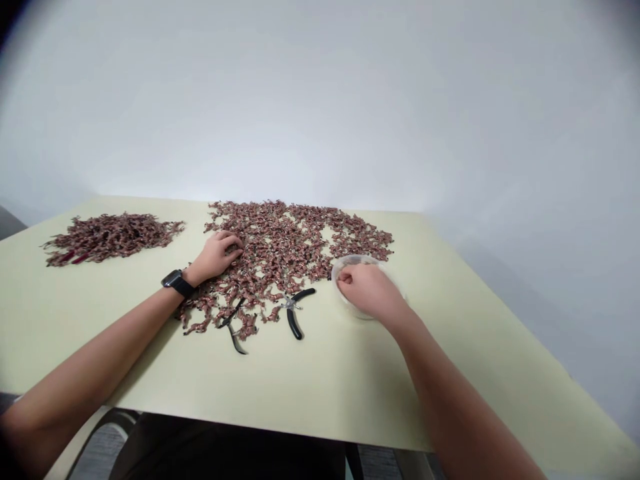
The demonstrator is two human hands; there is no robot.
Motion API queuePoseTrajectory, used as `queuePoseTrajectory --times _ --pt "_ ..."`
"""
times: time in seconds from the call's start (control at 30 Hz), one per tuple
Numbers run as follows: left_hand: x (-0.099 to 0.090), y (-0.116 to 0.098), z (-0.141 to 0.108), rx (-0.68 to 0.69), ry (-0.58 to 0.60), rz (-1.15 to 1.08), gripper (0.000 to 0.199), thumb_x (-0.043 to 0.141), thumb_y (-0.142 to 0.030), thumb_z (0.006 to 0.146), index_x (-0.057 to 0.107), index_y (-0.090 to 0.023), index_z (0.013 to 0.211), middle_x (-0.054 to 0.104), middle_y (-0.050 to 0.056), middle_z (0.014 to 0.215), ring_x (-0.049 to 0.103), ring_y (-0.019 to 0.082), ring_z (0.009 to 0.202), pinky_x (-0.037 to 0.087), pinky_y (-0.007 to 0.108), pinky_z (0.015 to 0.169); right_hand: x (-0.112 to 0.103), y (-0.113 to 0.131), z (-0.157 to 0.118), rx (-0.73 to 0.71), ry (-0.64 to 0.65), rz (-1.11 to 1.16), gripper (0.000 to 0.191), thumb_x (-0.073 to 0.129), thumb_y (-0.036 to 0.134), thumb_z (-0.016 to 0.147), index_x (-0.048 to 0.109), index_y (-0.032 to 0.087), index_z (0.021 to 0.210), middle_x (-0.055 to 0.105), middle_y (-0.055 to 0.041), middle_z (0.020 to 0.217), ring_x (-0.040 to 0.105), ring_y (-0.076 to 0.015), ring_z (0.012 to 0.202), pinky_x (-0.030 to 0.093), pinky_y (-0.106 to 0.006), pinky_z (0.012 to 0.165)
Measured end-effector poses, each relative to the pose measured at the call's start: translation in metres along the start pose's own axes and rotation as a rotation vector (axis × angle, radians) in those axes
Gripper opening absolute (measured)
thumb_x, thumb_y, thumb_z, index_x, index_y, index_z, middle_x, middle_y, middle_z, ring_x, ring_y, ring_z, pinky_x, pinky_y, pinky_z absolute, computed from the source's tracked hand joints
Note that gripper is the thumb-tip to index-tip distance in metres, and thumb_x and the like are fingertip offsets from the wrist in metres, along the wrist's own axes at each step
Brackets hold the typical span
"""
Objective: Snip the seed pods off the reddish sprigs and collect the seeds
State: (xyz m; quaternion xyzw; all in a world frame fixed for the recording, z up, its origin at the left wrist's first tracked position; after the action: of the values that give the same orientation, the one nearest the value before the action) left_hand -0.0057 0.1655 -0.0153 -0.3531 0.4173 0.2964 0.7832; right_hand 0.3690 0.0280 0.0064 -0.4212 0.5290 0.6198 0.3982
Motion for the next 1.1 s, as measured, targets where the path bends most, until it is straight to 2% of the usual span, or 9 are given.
queuePoseTrajectory --times 0.2,0.37,0.43,0.53,0.6,0.73,0.87,1.0,1.1 --pt "-0.005 0.001 -0.004 0.000 -0.052 -0.056 0.031 0.065 -0.035 0.089 0.068 -0.020 0.116 0.059 0.011 0.115 0.056 0.027 0.105 0.045 0.044 0.097 0.012 -0.007 0.003 0.017 0.087 0.042 0.010 0.056 0.024 0.078 0.062 0.022 0.070 0.065 -0.0010 0.067 0.054 -0.0172 0.060 0.032 -0.030 0.056" --pt "-0.006 0.002 -0.005 -0.040 -0.047 -0.044 0.021 0.064 -0.038 0.091 0.075 -0.021 0.095 0.061 0.010 0.101 0.056 0.027 0.100 0.045 0.045 0.095 0.005 -0.004 0.002 -0.016 0.023 0.071 0.013 0.057 0.023 0.076 0.063 0.022 0.064 0.064 -0.0027 0.065 0.055 -0.0184 0.062 0.034 -0.030 0.057" --pt "-0.011 -0.001 -0.006 -0.036 -0.100 -0.014 0.020 0.064 -0.037 0.091 0.076 -0.021 0.091 0.062 0.011 0.103 0.055 0.028 0.103 0.044 0.046 0.096 0.002 -0.001 0.000 -0.025 -0.002 0.091 0.015 0.056 0.021 0.076 0.064 0.022 0.063 0.063 -0.0040 0.064 0.055 -0.0189 0.063 0.034 -0.030 0.057" --pt "-0.024 -0.004 -0.009 -0.075 -0.258 0.072 0.019 0.064 -0.037 0.092 0.076 -0.022 0.090 0.063 0.012 0.120 0.050 0.032 0.118 0.037 0.050 0.104 -0.001 0.003 -0.001 -0.041 -0.028 0.109 0.018 0.056 0.023 0.077 0.065 0.022 0.061 0.063 -0.0048 0.062 0.054 -0.0193 0.061 0.034 -0.030 0.056" --pt "-0.030 -0.004 -0.011 -0.114 -0.284 0.086 0.021 0.061 -0.038 0.095 0.075 -0.023 0.093 0.067 0.010 0.117 0.052 0.031 0.117 0.035 0.050 0.106 -0.003 0.005 -0.001 -0.048 -0.048 0.109 0.020 0.056 0.026 0.078 0.065 0.023 0.060 0.062 -0.0050 0.062 0.053 -0.0197 0.060 0.033 -0.031 0.055" --pt "-0.038 -0.002 -0.015 -0.153 -0.238 0.031 0.028 0.052 -0.044 0.099 0.069 -0.022 0.102 0.073 0.007 0.096 0.063 0.025 0.090 0.045 0.040 0.092 -0.006 0.008 -0.004 -0.028 -0.078 0.071 0.028 0.053 0.030 0.083 0.062 0.023 0.057 0.059 -0.0048 0.058 0.050 -0.0196 0.057 0.030 -0.031 0.054" --pt "-0.056 -0.004 -0.020 -0.126 -0.292 0.038 0.024 0.048 -0.037 0.101 0.061 -0.020 0.112 0.072 0.009 0.103 0.065 0.024 0.093 0.048 0.037 0.086 -0.010 0.007 -0.006 0.007 -0.095 0.010 0.030 0.051 0.029 0.084 0.061 0.024 0.056 0.055 -0.0031 0.053 0.046 -0.0177 0.053 0.028 -0.031 0.053" --pt "-0.066 -0.015 -0.023 -0.209 -0.302 -0.239 0.021 0.048 -0.035 0.101 0.055 -0.019 0.113 0.072 0.009 0.099 0.069 0.020 0.086 0.053 0.034 0.079 -0.018 0.004 -0.007 0.092 -0.167 -0.011 0.026 0.054 0.029 0.083 0.067 0.024 0.060 0.059 -0.0023 0.053 0.048 -0.0172 0.051 0.030 -0.031 0.054" --pt "-0.051 -0.041 -0.025 -0.255 -0.102 -0.672 0.030 0.052 -0.049 0.099 0.055 -0.019 0.105 0.070 0.006 0.087 0.065 0.014 0.062 0.052 0.028 0.060 -0.029 0.010 -0.010 0.121 -0.299 0.098 0.021 0.060 0.034 0.083 0.075 0.023 0.074 0.067 -0.0034 0.062 0.055 -0.0188 0.056 0.037 -0.031 0.056"
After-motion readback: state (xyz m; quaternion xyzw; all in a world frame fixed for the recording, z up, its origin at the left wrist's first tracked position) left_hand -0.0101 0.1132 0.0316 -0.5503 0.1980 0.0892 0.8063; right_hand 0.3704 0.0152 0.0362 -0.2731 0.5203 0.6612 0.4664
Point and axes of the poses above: each hand's wrist, its own z-axis towards the middle knuckle, its own x-axis out of the palm, y = z × x, the point moved 5 cm from there along z, towards the middle knuckle
